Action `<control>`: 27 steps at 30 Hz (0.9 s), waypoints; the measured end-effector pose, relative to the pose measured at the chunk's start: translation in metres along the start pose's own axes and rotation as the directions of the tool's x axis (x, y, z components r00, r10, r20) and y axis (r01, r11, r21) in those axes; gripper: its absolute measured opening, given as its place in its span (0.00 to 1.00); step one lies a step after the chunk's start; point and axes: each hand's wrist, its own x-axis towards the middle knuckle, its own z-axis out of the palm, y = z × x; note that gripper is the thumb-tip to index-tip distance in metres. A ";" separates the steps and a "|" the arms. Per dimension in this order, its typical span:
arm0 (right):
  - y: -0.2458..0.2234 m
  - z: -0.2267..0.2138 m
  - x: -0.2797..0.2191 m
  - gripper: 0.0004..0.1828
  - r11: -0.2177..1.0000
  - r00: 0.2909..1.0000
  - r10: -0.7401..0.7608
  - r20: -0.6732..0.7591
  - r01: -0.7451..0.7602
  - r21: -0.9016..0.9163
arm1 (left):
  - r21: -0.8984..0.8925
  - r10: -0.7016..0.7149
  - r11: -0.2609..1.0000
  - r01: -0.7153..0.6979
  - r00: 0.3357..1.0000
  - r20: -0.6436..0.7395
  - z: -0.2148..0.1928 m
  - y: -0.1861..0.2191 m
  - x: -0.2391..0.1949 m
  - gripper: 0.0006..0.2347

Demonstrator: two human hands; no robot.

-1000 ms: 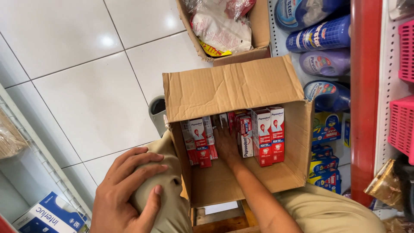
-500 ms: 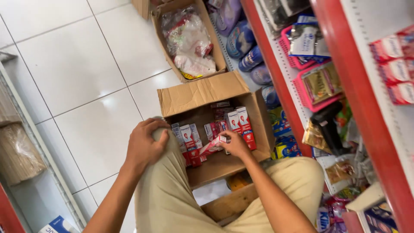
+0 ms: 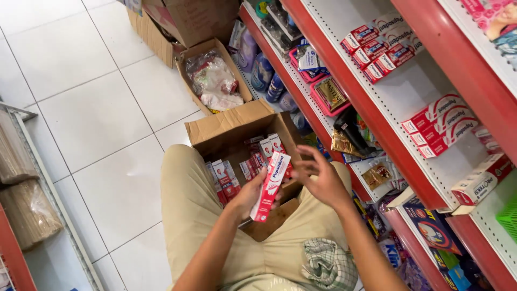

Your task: The person sits on the floor of a store aisle and takes toothpaste boxes out of a cardboard box. They wipe each box with a cloth, scan it with a handheld barcode scanner, and place the boxes onto the shelf in front of them.

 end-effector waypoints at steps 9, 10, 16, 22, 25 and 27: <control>0.183 0.067 -0.250 0.23 0.737 0.992 0.118 -0.055 -0.125 -0.664 | -0.358 0.028 0.933 -0.031 1.000 -0.013 0.019 -0.024 0.012 0.29; 0.177 0.070 -0.247 0.23 0.742 0.991 0.118 -0.066 -0.132 -0.658 | -0.349 0.019 0.937 -0.021 1.000 -0.009 0.023 -0.021 0.012 0.29; 0.051 0.056 -0.172 0.10 0.983 0.844 -0.115 -0.523 0.020 -0.184 | -0.278 0.020 0.960 -0.037 0.998 -0.064 0.044 -0.035 0.031 0.29; 0.017 0.041 -0.066 0.22 0.828 0.725 -0.533 -0.437 0.341 -0.445 | -0.207 -0.078 0.978 0.024 0.964 -0.256 0.073 -0.044 0.031 0.27; 0.014 0.018 -0.029 0.17 0.866 0.690 -0.477 -0.544 0.262 -0.426 | 0.055 -0.055 0.995 0.078 0.941 -0.334 0.065 -0.050 0.027 0.25; -0.008 0.003 -0.013 0.16 0.855 0.633 -0.503 -0.589 0.264 -0.446 | 0.098 0.029 0.995 -0.007 0.976 -0.217 0.052 -0.060 0.027 0.29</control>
